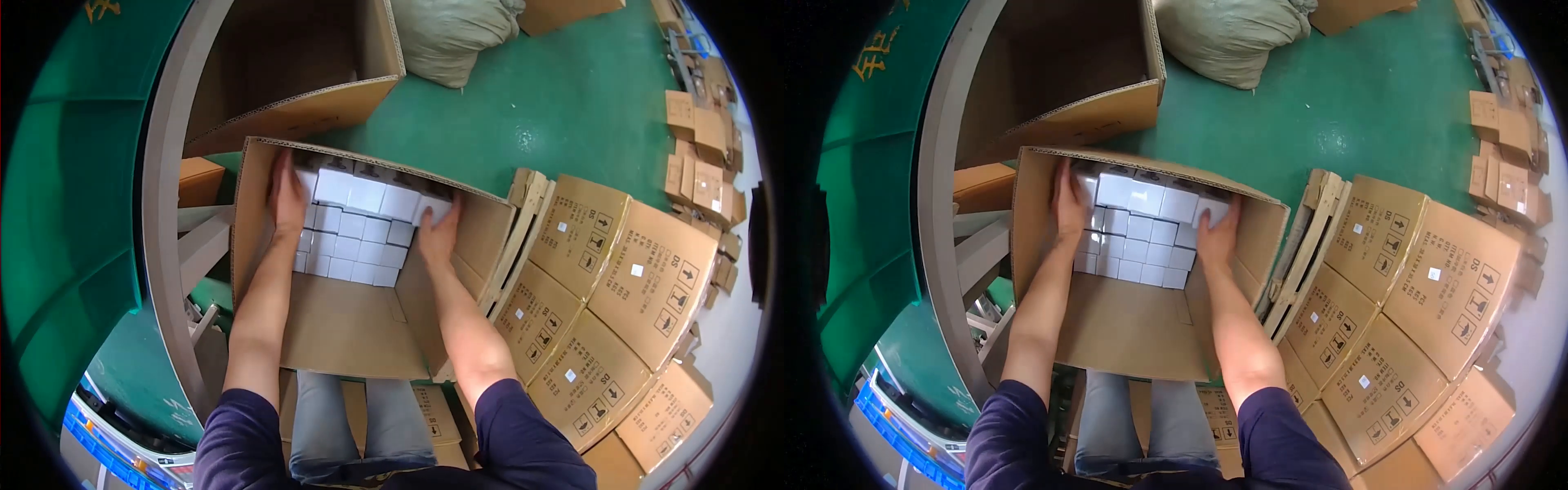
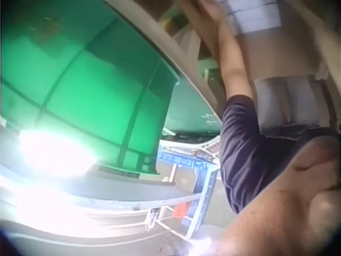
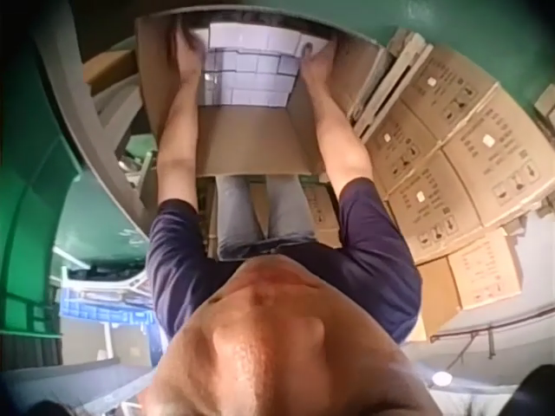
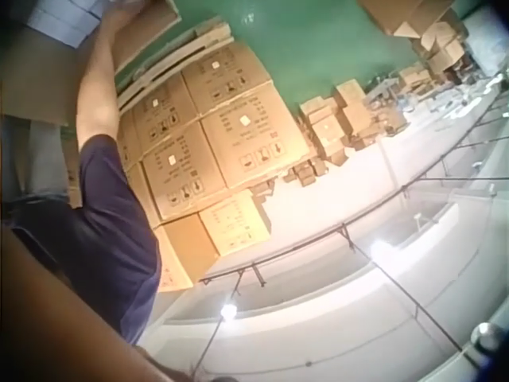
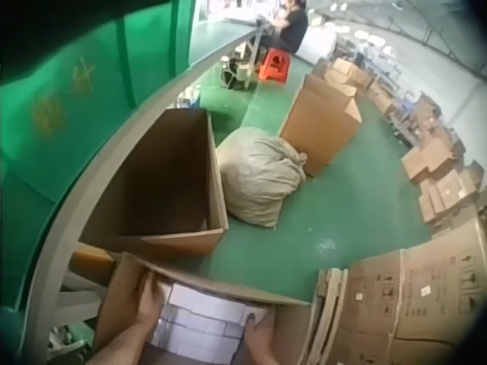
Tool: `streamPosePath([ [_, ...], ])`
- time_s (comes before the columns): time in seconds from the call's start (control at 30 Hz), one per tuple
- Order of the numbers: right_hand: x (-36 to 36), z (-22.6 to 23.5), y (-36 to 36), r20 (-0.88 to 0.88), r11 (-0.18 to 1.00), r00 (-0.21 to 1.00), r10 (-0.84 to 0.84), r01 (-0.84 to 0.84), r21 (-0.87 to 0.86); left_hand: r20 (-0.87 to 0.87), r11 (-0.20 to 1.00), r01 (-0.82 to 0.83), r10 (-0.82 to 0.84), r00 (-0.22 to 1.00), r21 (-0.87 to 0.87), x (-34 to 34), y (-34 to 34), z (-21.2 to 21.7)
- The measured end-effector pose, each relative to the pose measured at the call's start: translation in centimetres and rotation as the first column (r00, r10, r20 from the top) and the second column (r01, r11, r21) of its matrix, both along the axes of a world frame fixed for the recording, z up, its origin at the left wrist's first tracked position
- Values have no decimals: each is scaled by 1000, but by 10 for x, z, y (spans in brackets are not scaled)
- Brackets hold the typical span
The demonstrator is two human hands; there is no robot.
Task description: Weighing small bags, placing them into white boxes, and then packing the boxes into shipping cartons.
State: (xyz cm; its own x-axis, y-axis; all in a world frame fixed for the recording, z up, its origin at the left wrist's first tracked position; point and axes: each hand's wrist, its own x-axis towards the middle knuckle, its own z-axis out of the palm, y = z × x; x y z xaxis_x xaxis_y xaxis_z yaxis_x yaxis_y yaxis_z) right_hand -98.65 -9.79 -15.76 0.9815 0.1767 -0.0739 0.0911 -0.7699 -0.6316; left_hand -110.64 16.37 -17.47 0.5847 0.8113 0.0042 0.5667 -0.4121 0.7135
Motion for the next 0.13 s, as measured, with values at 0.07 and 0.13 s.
streamPosePath([
  [0.07,-1,30,20,-32,999,998,46,-46,1,24,933,106,-121,992,345,2,2,34],
  [0.13,-5,74,23,51,990,994,97,-102,99,57,952,36,-56,997,304,-7,-10,61],
])
